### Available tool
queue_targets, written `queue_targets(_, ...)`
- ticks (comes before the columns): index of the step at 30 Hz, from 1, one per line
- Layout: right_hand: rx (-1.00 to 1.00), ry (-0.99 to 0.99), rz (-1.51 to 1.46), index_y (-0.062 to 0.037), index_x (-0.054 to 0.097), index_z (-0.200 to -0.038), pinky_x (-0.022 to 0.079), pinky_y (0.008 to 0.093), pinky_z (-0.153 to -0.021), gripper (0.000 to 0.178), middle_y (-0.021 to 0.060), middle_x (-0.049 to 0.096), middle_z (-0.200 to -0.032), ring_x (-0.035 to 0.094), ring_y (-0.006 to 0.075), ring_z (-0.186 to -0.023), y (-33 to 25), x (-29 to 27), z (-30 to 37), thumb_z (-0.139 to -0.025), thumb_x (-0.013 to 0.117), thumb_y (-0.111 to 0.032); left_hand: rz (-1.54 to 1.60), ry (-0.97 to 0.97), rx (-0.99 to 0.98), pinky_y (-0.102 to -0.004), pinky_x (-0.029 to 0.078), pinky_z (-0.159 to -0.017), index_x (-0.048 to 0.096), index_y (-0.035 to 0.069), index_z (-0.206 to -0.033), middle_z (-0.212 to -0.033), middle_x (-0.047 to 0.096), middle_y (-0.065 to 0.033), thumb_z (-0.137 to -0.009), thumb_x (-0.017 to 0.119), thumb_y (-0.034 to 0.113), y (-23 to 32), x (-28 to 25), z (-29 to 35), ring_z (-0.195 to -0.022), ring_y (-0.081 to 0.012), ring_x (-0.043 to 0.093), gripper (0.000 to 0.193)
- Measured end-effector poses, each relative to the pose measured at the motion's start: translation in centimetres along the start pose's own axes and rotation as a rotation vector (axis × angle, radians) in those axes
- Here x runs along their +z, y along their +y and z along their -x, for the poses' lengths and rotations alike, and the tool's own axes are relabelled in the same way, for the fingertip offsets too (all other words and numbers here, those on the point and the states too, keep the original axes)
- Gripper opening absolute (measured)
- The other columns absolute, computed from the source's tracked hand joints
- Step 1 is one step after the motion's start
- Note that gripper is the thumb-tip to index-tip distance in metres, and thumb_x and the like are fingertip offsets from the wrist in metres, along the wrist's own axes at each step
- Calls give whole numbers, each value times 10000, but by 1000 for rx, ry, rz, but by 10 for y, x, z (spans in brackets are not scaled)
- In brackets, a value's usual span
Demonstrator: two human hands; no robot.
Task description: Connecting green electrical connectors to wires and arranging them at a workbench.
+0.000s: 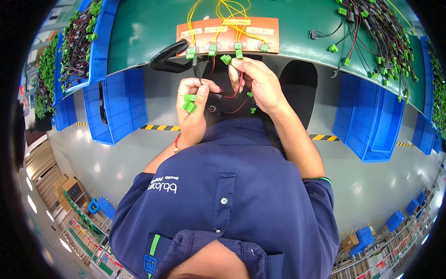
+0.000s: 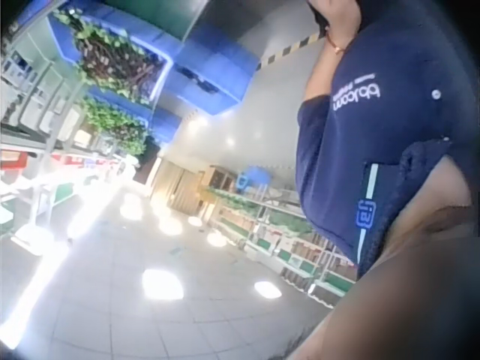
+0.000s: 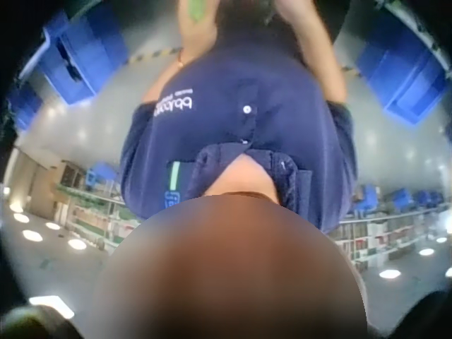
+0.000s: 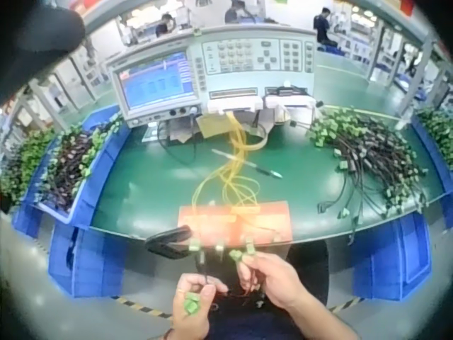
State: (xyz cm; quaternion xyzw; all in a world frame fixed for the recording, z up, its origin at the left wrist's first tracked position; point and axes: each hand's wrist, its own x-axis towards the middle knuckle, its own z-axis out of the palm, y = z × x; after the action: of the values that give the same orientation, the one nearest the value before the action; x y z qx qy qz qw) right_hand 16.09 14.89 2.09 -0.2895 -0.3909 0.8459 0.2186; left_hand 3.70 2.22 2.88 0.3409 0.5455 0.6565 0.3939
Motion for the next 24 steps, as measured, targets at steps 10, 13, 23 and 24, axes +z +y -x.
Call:
queue_targets(10,-51,15,-56,-72,437,-697,393,286,-612,373,17,412,-645,422,129,-594,2,5,-4,-1015,423,-267,46,31,-70,-221,462,-711,483,33,-1054,-957,629,-93,-1023,522,136,-9,-10,4,-770,-81,548,114)
queue_targets(13,-83,-103,-255,-49,544,-757,420,268,-632,333,20,497,-683,489,119,-625,4,1,-10,-1005,491,-265,62,4,-74,-220,462,-705,474,29,-1064,-950,626,-98,-1025,518,134,-9,-7,1,-760,-80,545,120)
queue_targets(23,41,-36,318,-73,558,-809,399,243,-602,322,1,527,-756,462,67,-639,-4,-19,-4,-1007,531,-326,96,-29,-63,-216,460,-700,465,27,-1069,-948,622,-97,-1022,512,102,-8,-2,3,-748,-79,535,100)
queue_targets(24,81,-25,309,-70,577,-839,410,230,-610,298,-1,545,-777,475,56,-646,-5,-17,1,-1002,551,-318,89,-16,-71,-231,460,-705,474,29,-1054,-935,623,-105,-1022,514,115,-7,-2,4,-744,-92,539,101)
